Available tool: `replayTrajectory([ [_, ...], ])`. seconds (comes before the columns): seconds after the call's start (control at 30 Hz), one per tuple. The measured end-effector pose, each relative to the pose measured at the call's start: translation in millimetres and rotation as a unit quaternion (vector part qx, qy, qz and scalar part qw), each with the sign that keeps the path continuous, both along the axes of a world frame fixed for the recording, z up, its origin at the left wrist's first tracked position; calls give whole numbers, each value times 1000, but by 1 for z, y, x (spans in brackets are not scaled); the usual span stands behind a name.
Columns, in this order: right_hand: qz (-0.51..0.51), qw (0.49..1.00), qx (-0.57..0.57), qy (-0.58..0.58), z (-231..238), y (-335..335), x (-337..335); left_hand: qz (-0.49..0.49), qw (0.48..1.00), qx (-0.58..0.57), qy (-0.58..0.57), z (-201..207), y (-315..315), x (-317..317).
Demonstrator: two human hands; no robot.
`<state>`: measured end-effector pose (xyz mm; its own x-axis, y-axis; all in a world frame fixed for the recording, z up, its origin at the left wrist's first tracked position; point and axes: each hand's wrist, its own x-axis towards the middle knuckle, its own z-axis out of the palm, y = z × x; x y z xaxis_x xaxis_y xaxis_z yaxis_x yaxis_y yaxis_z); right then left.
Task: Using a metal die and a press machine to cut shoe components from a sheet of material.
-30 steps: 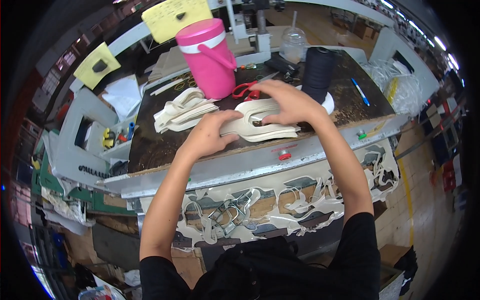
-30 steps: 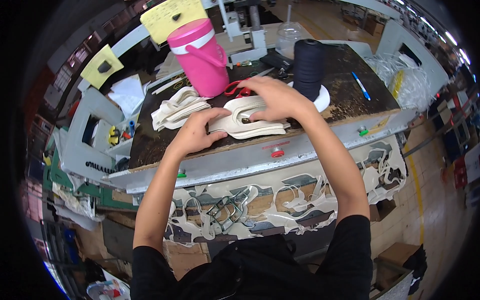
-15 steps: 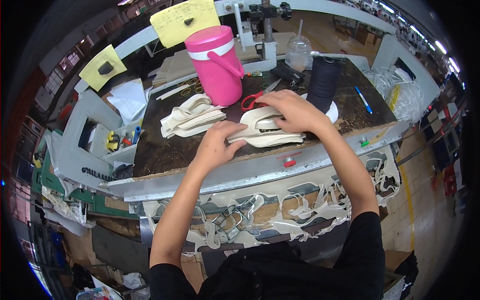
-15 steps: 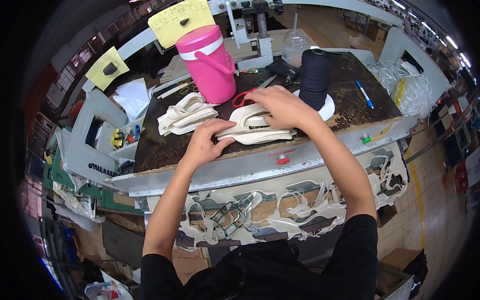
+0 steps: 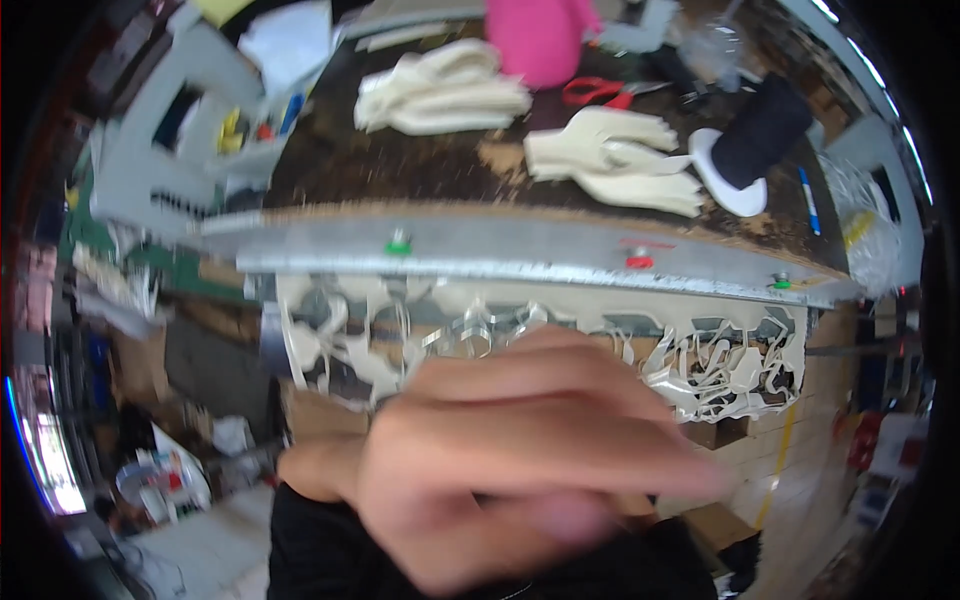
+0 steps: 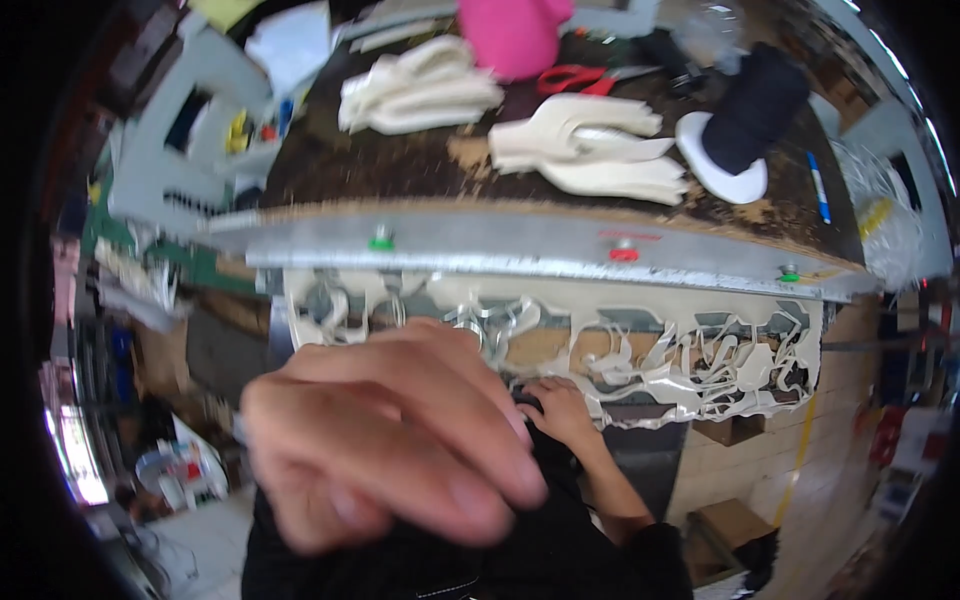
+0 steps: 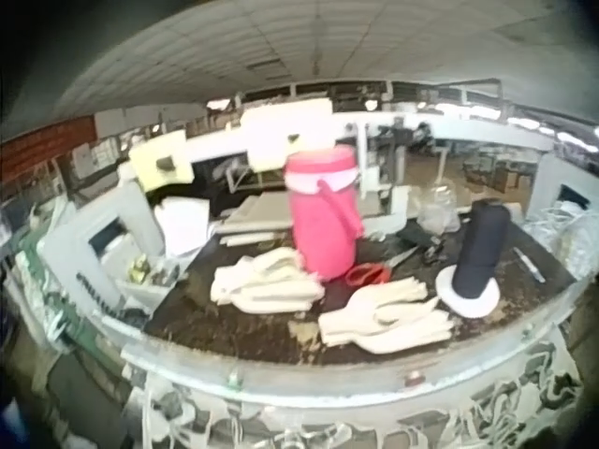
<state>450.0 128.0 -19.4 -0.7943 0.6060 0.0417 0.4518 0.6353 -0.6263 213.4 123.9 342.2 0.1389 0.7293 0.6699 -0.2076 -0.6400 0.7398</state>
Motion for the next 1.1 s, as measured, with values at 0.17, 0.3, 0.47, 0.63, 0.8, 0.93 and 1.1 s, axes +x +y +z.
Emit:
replayTrajectory([
  [0.17,-82,994,-64,-34,-17,-49,-11,-11,967,-170,-189,-20,-24,56],
  [0.3,-91,994,-52,-27,-36,-67,-22,-19,964,-172,-202,-30,-56,84],
  [0.47,-109,994,-15,-1,-47,-82,-24,-56,960,-191,-194,-27,-91,83],
  [0.63,-78,997,-23,1,10,-83,-72,-63,956,-236,-165,-13,-111,50],
  [0.8,-128,985,-117,-18,-40,-63,-10,-54,994,-24,89,-78,-102,59],
  [0.93,-197,971,-136,-5,-43,-12,-49,113,934,-321,105,-215,-50,-45],
  [1.1,-100,983,46,-148,-21,-37,-27,229,768,-373,468,-375,-137,-65],
])
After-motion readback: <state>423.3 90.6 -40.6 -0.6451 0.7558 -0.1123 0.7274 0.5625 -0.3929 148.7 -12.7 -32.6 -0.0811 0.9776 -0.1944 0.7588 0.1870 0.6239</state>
